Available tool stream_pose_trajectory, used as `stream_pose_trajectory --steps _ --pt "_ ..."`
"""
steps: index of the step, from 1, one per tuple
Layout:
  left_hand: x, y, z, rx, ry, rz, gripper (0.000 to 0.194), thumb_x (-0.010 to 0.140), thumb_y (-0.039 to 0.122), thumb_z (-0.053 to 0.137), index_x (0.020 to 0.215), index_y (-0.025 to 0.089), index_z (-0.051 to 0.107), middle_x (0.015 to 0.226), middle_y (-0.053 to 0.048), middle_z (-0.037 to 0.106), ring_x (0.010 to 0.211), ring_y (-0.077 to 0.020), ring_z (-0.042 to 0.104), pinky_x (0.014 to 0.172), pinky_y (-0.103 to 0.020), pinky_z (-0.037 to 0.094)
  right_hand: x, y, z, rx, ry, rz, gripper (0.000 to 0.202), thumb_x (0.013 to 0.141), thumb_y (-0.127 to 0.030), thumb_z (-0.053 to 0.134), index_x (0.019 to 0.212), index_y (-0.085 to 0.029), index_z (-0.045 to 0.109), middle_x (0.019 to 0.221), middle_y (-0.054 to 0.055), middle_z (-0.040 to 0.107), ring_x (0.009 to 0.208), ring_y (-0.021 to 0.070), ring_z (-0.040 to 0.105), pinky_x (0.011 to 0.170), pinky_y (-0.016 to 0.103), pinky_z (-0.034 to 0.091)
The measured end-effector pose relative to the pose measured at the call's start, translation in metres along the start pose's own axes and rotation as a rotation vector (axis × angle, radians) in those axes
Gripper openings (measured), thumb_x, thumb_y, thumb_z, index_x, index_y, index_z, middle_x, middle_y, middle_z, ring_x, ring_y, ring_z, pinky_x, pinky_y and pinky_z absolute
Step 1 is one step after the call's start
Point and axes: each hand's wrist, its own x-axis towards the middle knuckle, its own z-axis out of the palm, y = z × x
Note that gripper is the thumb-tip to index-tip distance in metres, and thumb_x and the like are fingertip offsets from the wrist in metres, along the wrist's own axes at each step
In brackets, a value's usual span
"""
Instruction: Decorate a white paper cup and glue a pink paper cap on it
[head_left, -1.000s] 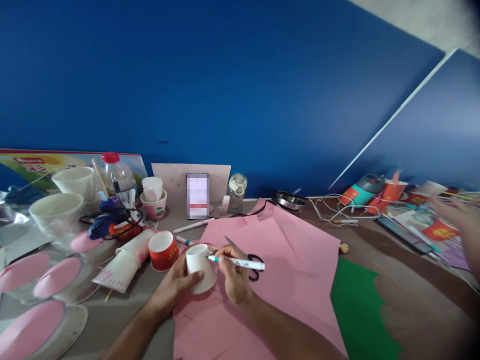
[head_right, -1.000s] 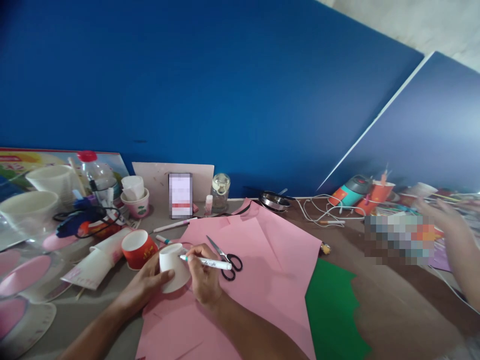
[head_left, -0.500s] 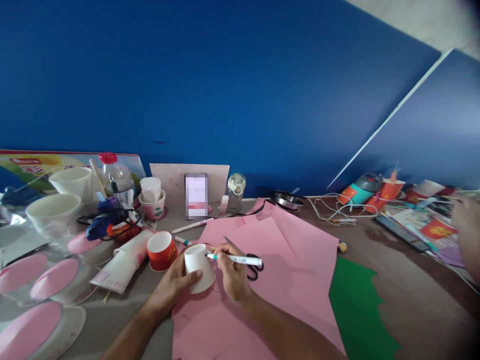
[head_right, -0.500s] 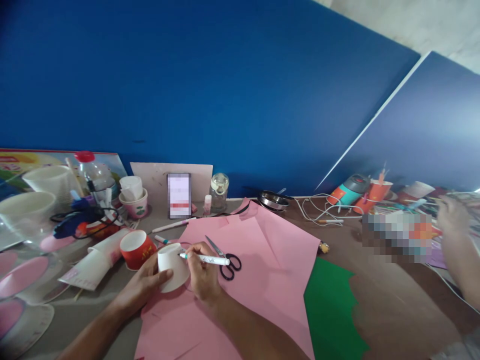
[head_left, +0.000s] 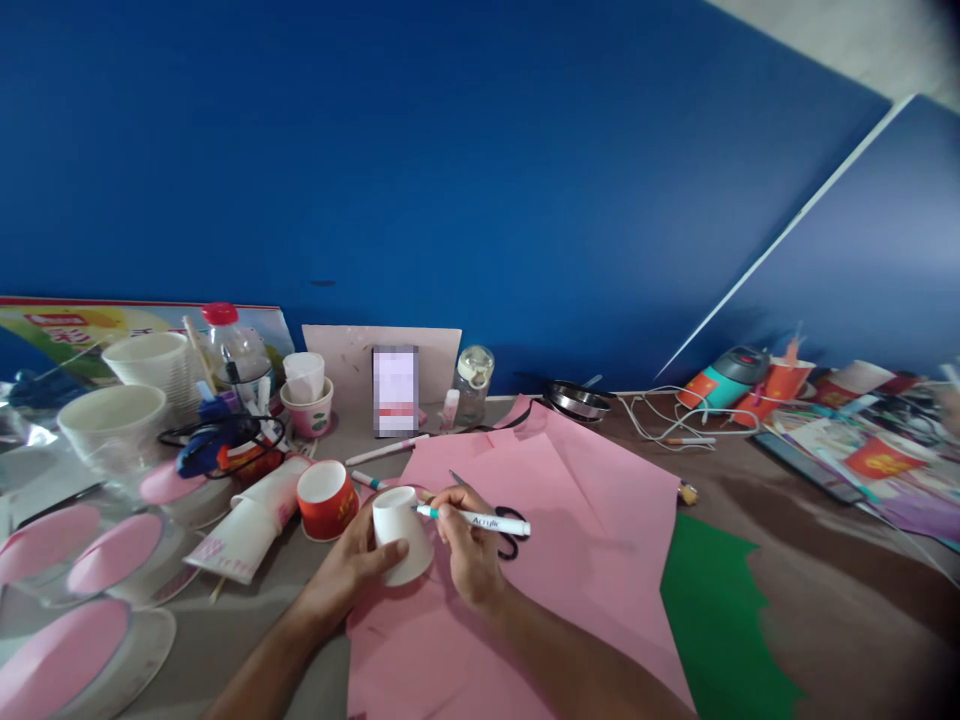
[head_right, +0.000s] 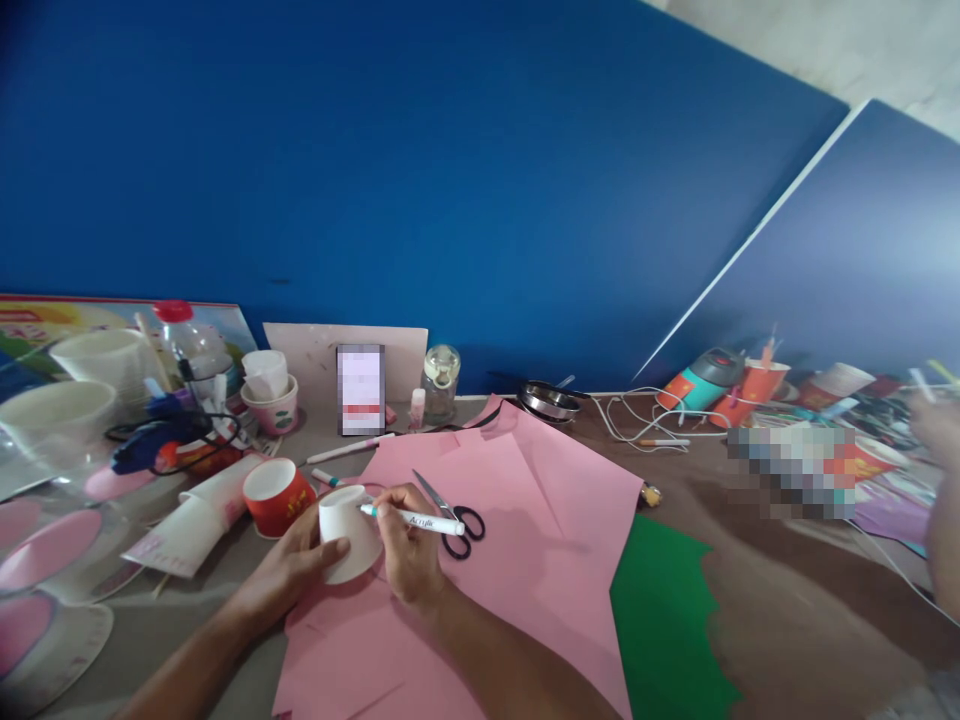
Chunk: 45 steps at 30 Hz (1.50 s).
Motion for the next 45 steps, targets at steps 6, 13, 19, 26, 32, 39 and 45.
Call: stream_pose_trajectory --steps 6,13,19,26,32,39,45 --pt "0.0 0.0 0.0 0.011 -0.003 -0.005 0.073 0.074 0.045 0.076 0.138 0.017 0.054 0.117 -0.012 0.069 0.106 -0.0313 0.06 0.085 -0.035 0.049 -0.001 0.001 0.0 0.018 -0.021 -0.008 0.022 0.091 -0.038 0.052 0.079 -0.02 0.059 0.058 -0.005 0.043 0.051 0.0114 0.037 0.05 0.024 0.032" --pt "-0.001 0.0 -0.001 0.038 0.015 -0.012 0.074 0.073 0.046 0.076 0.137 0.017 0.054 0.117 -0.012 0.069 0.109 -0.0317 0.058 0.088 -0.035 0.048 0.002 0.002 0.001 -0.004 -0.013 0.007 0.021 0.089 -0.036 0.051 0.076 -0.02 0.057 0.058 -0.005 0.042 0.051 0.0114 0.037 0.051 0.024 0.033" --pt "-0.001 0.002 0.001 0.037 0.032 -0.033 0.072 0.069 0.049 0.078 0.131 0.018 0.058 0.11 -0.01 0.07 0.104 -0.0311 0.06 0.083 -0.034 0.049 0.004 0.0 0.002 0.015 0.032 0.021 0.022 0.088 -0.036 0.052 0.074 -0.02 0.057 0.057 -0.005 0.042 0.051 0.0112 0.037 0.05 0.024 0.033" --pt "0.001 0.003 0.0 0.047 0.055 -0.029 0.073 0.067 0.048 0.08 0.128 0.015 0.058 0.109 -0.011 0.069 0.096 -0.0288 0.061 0.078 -0.033 0.049 0.003 0.001 0.0 -0.002 0.001 0.032 0.019 0.087 -0.033 0.053 0.074 -0.02 0.058 0.059 -0.005 0.045 0.052 0.0119 0.04 0.052 0.025 0.035" --pt "-0.001 0.002 0.002 -0.003 0.055 -0.027 0.075 0.065 0.047 0.082 0.128 0.014 0.057 0.111 -0.012 0.069 0.099 -0.029 0.061 0.079 -0.032 0.049 0.0 0.005 -0.001 0.015 0.095 0.019 0.021 0.093 -0.037 0.051 0.084 -0.021 0.06 0.064 -0.004 0.048 0.059 0.013 0.046 0.06 0.027 0.042" --pt "-0.001 0.002 0.004 0.023 0.04 0.006 0.074 0.065 0.049 0.081 0.127 0.015 0.059 0.116 -0.013 0.068 0.104 -0.0312 0.061 0.081 -0.034 0.05 0.004 0.001 0.003 0.008 0.111 0.06 0.04 0.099 -0.051 0.042 0.12 -0.019 0.055 0.057 -0.005 0.055 0.051 0.0132 0.05 0.057 0.028 0.047" --pt "0.0 0.004 0.004 0.104 0.088 0.005 0.077 0.062 0.05 0.082 0.126 0.013 0.059 0.115 -0.014 0.069 0.104 -0.0333 0.061 0.084 -0.038 0.05 0.01 0.008 0.002 0.047 0.116 0.045 0.039 0.097 -0.053 0.046 0.115 -0.02 0.055 0.058 -0.005 0.054 0.055 0.0137 0.053 0.057 0.027 0.046"
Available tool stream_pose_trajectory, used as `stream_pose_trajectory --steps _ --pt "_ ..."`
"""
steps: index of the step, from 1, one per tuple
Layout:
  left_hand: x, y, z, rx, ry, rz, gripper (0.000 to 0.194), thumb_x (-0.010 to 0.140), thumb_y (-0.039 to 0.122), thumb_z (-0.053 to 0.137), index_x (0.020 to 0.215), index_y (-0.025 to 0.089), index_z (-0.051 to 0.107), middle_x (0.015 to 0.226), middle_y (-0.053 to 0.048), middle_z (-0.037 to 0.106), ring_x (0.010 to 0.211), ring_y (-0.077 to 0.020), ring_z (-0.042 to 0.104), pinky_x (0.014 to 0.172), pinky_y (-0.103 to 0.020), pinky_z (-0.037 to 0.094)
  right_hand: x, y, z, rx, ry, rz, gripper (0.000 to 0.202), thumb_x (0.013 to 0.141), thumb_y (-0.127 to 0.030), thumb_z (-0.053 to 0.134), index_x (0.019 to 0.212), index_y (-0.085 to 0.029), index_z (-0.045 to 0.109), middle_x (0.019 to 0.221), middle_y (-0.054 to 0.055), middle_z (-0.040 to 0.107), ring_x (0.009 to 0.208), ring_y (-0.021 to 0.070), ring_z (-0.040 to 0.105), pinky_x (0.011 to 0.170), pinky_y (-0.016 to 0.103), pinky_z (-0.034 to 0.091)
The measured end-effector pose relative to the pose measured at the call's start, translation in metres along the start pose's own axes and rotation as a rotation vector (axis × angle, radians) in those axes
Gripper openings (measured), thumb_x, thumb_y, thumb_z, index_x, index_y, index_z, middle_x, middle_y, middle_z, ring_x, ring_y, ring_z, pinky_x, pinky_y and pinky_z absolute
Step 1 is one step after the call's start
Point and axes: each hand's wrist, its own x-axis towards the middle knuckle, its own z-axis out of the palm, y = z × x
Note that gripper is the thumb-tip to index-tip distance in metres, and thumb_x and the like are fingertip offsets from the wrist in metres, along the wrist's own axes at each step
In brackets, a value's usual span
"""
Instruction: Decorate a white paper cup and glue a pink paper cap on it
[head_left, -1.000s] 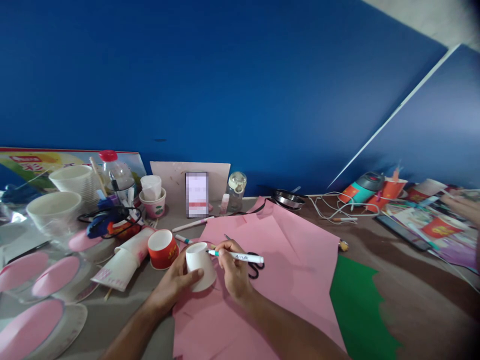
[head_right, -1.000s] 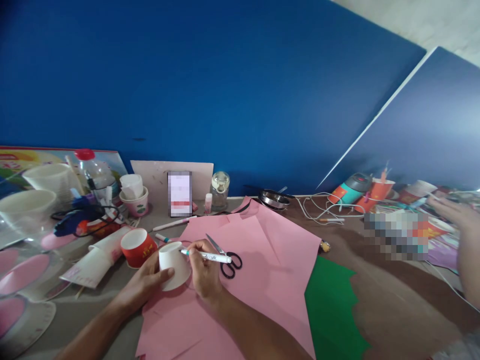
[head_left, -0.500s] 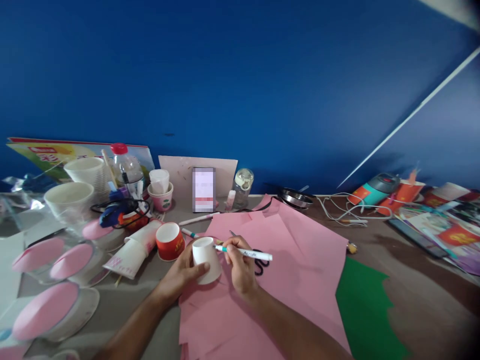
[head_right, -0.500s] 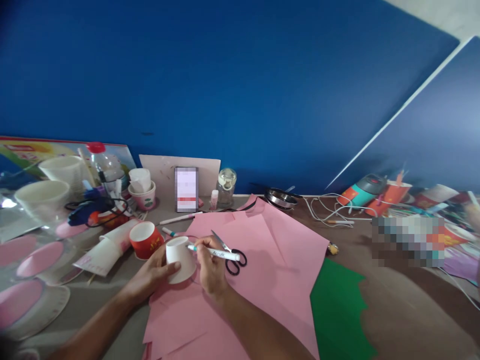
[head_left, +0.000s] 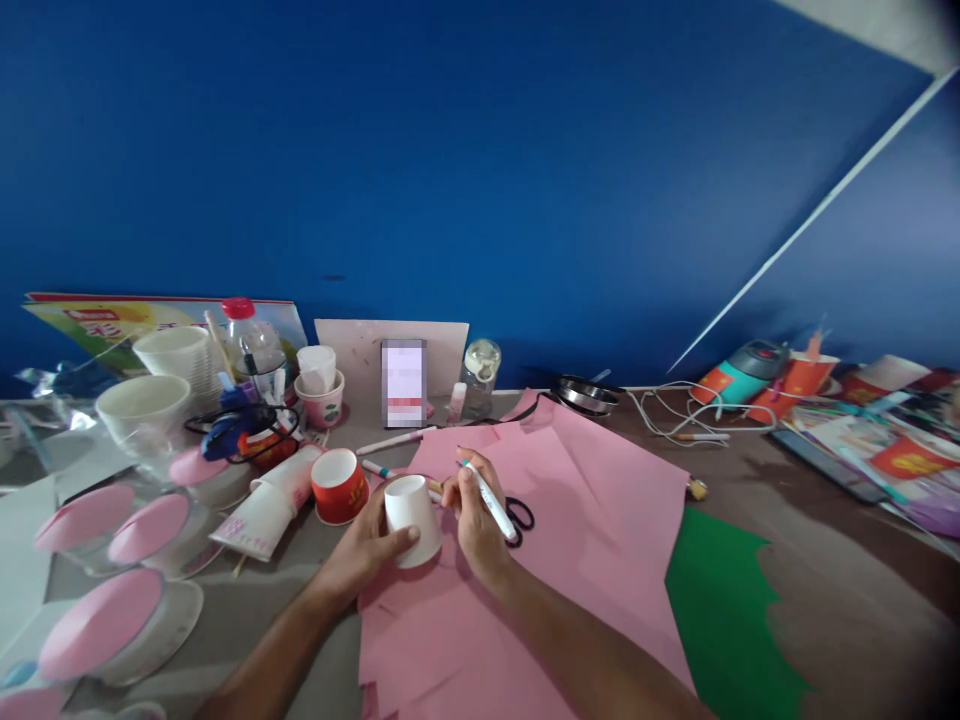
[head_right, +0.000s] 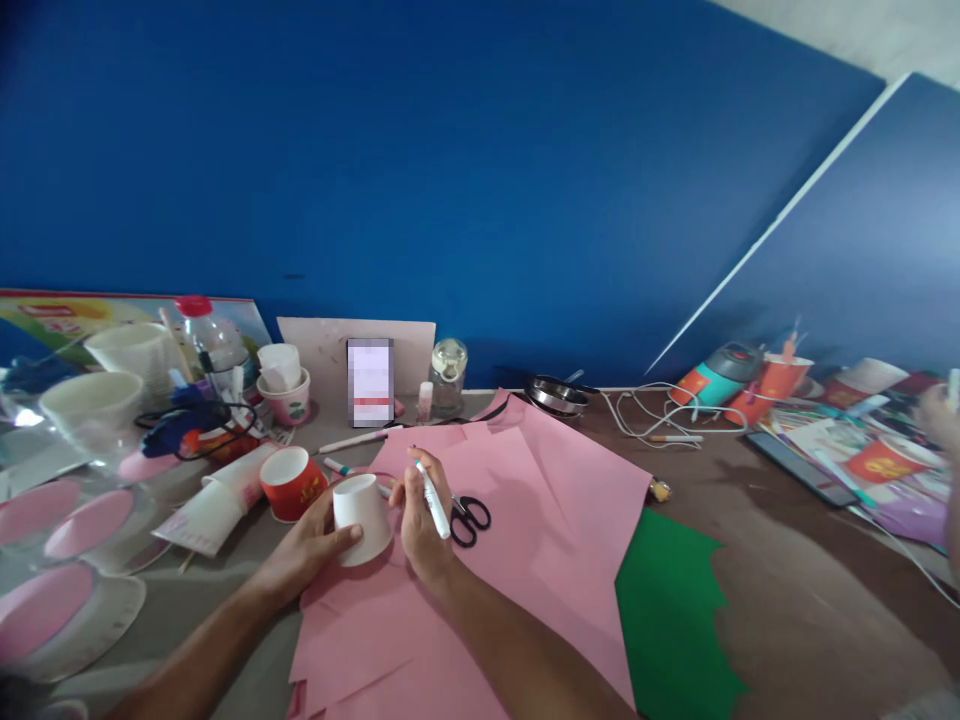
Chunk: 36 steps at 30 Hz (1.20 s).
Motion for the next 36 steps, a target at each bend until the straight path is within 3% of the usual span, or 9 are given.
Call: stream_pose_trajectory --steps 15,24,31,36 --pt "-0.003 -0.005 -0.001 0.036 0.019 0.055 0.074 0.067 0.045 0.082 0.13 0.013 0.058 0.114 -0.013 0.071 0.107 -0.0329 0.063 0.088 -0.037 0.05 0.008 0.012 -0.002 -0.092 -0.038 -0.113 0.03 0.096 -0.03 0.043 0.124 -0.02 0.05 0.073 -0.001 0.057 0.067 0.0168 0.06 0.066 0.029 0.051" --pt "-0.005 -0.005 0.005 -0.251 -0.006 0.062 0.076 0.068 0.033 0.08 0.138 0.02 0.054 0.115 -0.012 0.073 0.103 -0.0316 0.067 0.088 -0.039 0.053 0.006 0.021 0.004 -0.175 -0.067 -0.158 0.03 0.09 -0.019 0.044 0.119 -0.019 0.051 0.074 0.0 0.057 0.065 0.0169 0.058 0.064 0.028 0.051" --pt "-0.004 -0.011 -0.001 -0.087 -0.06 0.055 0.07 0.072 0.046 0.073 0.134 0.018 0.059 0.112 -0.013 0.073 0.104 -0.0322 0.066 0.092 -0.042 0.051 0.002 0.026 0.006 -0.204 -0.125 -0.175 0.042 0.083 -0.017 0.05 0.125 -0.017 0.049 0.078 0.002 0.061 0.068 0.0179 0.062 0.064 0.029 0.052" --pt "-0.003 -0.01 -0.002 0.199 -0.044 0.152 0.081 0.065 0.062 0.075 0.129 0.015 0.06 0.111 -0.015 0.071 0.109 -0.0344 0.061 0.097 -0.043 0.046 0.002 0.023 0.004 -0.262 -0.144 -0.16 0.045 0.084 -0.017 0.051 0.128 -0.02 0.049 0.08 0.001 0.065 0.072 0.0182 0.065 0.066 0.029 0.053"
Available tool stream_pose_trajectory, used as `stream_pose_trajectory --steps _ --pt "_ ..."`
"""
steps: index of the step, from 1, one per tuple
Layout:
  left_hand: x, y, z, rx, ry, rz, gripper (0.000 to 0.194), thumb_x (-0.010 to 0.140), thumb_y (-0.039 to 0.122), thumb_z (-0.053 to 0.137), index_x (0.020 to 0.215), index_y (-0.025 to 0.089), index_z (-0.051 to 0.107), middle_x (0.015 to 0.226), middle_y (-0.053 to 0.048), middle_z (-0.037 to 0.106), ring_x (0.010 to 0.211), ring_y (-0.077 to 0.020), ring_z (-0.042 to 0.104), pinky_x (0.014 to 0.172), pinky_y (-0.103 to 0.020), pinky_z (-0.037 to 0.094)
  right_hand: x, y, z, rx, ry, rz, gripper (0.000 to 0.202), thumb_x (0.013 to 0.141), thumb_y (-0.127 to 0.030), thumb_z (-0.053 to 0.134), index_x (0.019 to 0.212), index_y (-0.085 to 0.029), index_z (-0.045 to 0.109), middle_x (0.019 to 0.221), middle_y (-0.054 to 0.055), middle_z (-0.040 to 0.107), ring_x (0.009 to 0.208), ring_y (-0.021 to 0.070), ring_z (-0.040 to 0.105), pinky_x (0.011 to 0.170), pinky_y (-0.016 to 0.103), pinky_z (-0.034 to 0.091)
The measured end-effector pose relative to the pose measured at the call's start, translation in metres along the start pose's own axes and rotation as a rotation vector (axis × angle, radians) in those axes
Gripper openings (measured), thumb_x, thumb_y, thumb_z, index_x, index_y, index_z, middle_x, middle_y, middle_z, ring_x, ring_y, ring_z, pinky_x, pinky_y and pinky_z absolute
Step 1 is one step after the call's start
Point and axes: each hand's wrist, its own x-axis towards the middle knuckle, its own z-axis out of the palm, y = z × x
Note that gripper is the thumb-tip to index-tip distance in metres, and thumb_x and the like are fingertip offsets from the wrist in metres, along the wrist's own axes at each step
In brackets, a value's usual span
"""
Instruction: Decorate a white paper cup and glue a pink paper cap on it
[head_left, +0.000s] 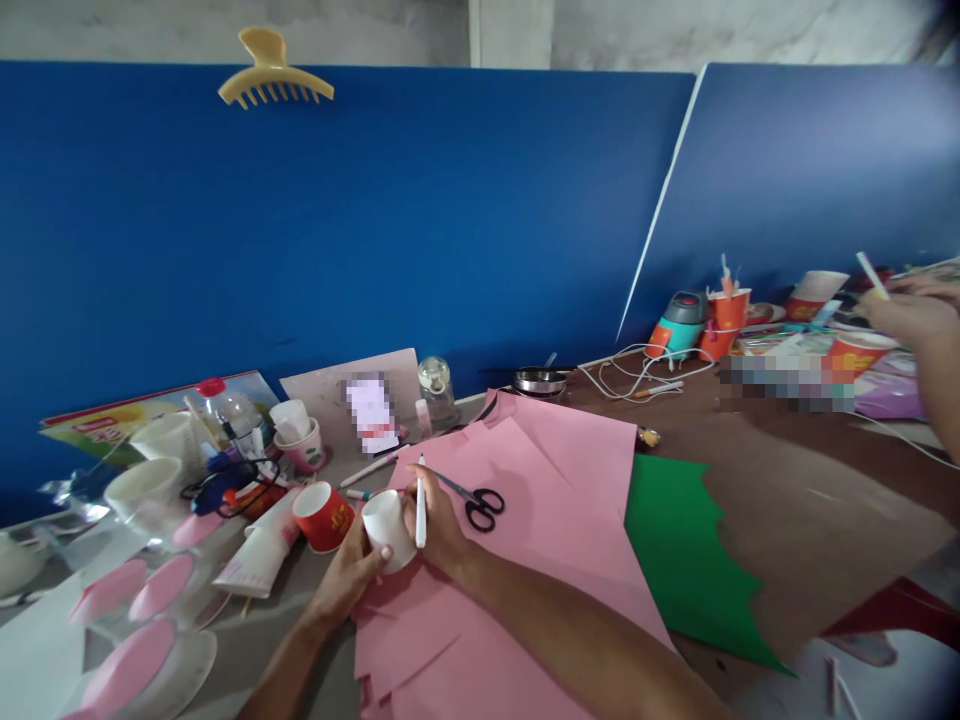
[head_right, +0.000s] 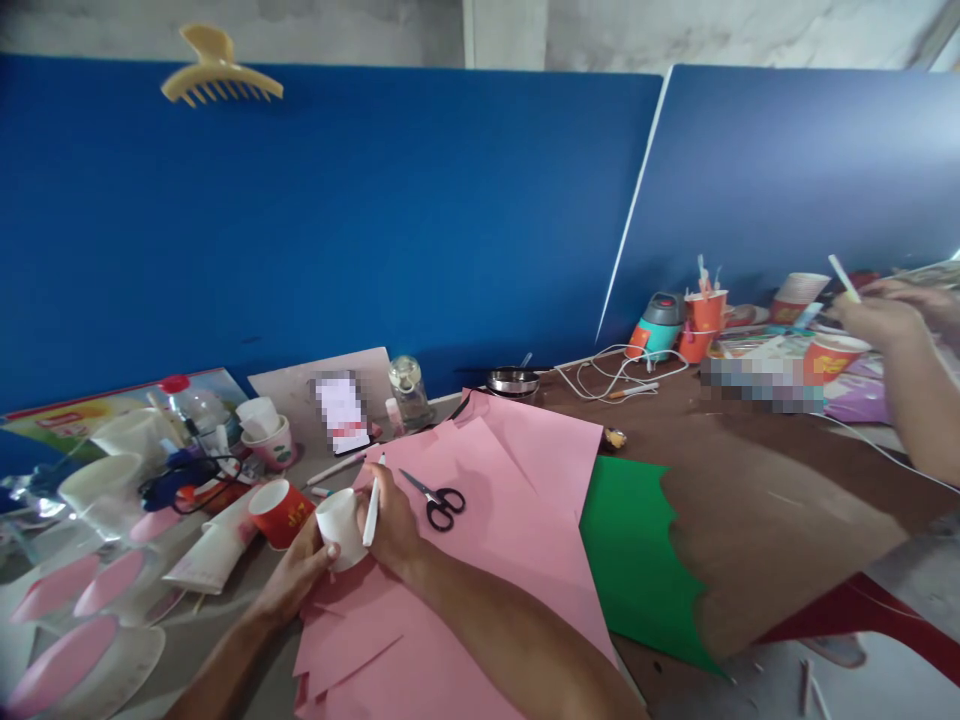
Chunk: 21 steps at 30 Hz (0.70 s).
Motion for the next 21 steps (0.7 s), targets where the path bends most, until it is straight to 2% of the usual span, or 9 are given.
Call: stream_pose_trajectory --steps 3,6,13,16,21 --pt "0.003 0.002 0.002 0.17 0.08 0.016 0.084 0.061 0.06 0.078 0.128 0.014 0.059 0.11 -0.014 0.071 0.107 -0.0348 0.061 0.097 -0.046 0.046 0.0 -0.002 -0.003 -0.024 -0.015 -0.025 0.046 0.082 -0.017 0.051 0.128 -0.019 0.05 0.084 0.002 0.066 0.074 0.0192 0.066 0.068 0.03 0.054" --pt "0.005 0.001 0.002 0.234 0.129 0.017 0.081 0.059 0.056 0.079 0.125 0.013 0.059 0.11 -0.014 0.07 0.106 -0.0351 0.062 0.096 -0.047 0.047 0.0 -0.003 -0.004 -0.056 -0.021 -0.053 0.047 0.081 -0.015 0.051 0.128 -0.017 0.05 0.086 0.004 0.067 0.076 0.02 0.066 0.071 0.032 0.055" --pt "0.006 -0.004 0.0 0.246 0.132 0.03 0.073 0.061 0.052 0.078 0.12 0.013 0.06 0.109 -0.014 0.071 0.106 -0.0345 0.064 0.095 -0.046 0.05 0.0 -0.004 -0.005 -0.085 -0.044 -0.031 0.046 0.083 -0.016 0.049 0.129 -0.017 0.049 0.086 0.006 0.066 0.077 0.0216 0.067 0.073 0.035 0.056" --pt "0.006 0.0 0.001 0.266 0.129 0.024 0.071 0.062 0.054 0.077 0.117 0.013 0.061 0.108 -0.014 0.071 0.105 -0.0345 0.065 0.095 -0.046 0.05 0.0 -0.002 -0.003 -0.089 -0.035 -0.055 0.046 0.083 -0.016 0.049 0.13 -0.017 0.048 0.085 0.005 0.066 0.078 0.0218 0.066 0.074 0.035 0.055" --pt "0.004 0.008 0.004 0.29 0.145 0.013 0.069 0.062 0.056 0.074 0.115 0.014 0.063 0.106 -0.014 0.071 0.104 -0.0352 0.065 0.094 -0.047 0.05 0.0 0.005 0.0 -0.079 -0.028 -0.082 0.047 0.084 -0.016 0.048 0.13 -0.018 0.046 0.077 0.002 0.063 0.069 0.0194 0.064 0.066 0.031 0.054"
